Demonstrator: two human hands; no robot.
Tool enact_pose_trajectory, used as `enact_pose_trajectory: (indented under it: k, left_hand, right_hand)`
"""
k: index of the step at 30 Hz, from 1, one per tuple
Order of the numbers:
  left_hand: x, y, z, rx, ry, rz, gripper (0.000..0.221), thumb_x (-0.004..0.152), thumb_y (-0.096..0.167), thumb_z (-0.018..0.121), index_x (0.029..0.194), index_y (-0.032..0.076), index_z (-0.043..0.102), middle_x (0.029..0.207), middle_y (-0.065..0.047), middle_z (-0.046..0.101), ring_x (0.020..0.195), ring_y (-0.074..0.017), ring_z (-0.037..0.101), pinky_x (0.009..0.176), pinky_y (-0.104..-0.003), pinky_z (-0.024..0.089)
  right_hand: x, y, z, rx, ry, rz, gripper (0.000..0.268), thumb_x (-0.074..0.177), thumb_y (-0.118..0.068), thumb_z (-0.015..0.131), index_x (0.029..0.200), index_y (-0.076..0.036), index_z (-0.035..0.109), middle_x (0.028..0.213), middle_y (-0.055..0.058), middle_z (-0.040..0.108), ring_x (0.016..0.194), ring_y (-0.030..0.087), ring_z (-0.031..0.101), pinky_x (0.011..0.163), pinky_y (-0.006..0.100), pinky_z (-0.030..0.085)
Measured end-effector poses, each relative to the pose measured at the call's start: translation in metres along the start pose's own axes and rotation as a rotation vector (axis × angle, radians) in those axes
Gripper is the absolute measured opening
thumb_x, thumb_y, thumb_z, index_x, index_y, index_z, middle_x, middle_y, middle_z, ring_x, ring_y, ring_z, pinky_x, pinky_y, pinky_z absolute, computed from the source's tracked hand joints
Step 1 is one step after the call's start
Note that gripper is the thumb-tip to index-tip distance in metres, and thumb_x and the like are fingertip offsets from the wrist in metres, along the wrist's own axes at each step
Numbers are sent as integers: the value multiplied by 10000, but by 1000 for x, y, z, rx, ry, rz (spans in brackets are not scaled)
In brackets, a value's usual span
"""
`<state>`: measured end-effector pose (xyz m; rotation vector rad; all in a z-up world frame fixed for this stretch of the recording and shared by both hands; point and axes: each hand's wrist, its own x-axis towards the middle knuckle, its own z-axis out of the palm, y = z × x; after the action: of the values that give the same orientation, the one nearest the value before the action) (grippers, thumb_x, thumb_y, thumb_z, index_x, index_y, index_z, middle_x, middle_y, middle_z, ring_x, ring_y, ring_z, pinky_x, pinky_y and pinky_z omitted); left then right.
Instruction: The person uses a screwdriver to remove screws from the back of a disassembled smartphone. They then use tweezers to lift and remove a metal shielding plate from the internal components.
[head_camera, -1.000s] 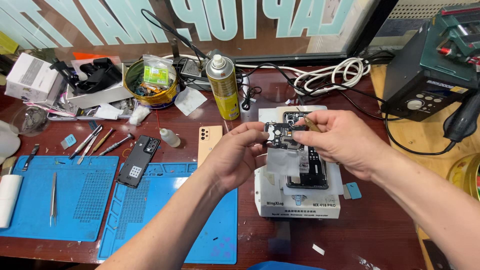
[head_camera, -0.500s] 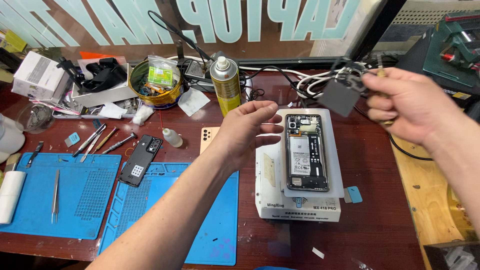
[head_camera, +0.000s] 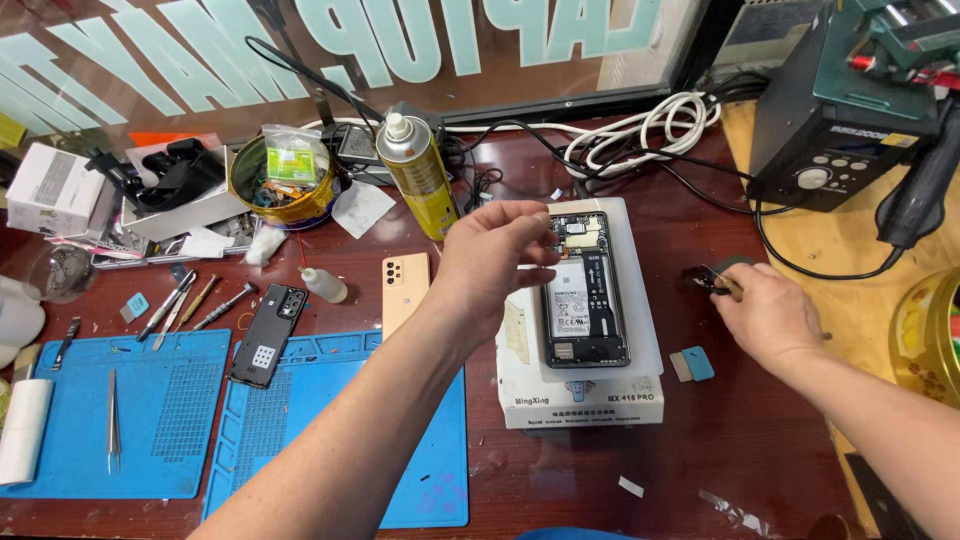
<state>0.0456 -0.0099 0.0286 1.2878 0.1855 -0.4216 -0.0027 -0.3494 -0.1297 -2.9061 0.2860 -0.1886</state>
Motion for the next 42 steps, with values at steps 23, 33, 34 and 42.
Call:
enact_pose_trajectory:
  k: [23, 33, 34, 42]
  left_hand:
    - [-1, -12, 10, 94, 147, 60, 152, 873, 47, 651, 1018, 17, 681, 810, -48, 692, 634, -101, 628, 605, -286, 576]
    - [-8, -6, 16, 125, 155, 53, 108, 882, 37, 634, 982, 20, 670, 813, -44, 683, 632, -97, 627, 603, -283, 572]
    - [-8, -6, 16, 135, 153, 56, 107, 882, 38, 639, 983, 19, 670, 813, -44, 683, 633, -97, 625, 601, -282, 568]
    - [0, -3, 23, 125, 54, 76, 112, 900, 69, 645, 999, 22, 669, 810, -48, 689, 640, -104, 627, 585, -281, 553]
  right_hand:
    - [-53, -7, 6, 83, -461, 261, 470, 843, -319, 796, 1267, -168, 663, 1167, 148, 757, 1123, 364, 706, 962, 464, 564]
    - [-24, -40, -50, 591, -232, 399, 480, 957, -231, 618, 1424, -128, 574, 1049, 171, 769, 849, 277, 748, 773, 417, 606]
    - [-13, -53, -66, 901, -159, 407, 542, 962, -202, 559, 1487, -124, 453, 1052, 173, 729, 790, 273, 729, 675, 405, 621]
    - [26, -137, -169, 1784, -387, 238, 344, 996, -200, 527, 1292, -52, 623, 1075, 101, 735, 880, 188, 733, 685, 307, 577]
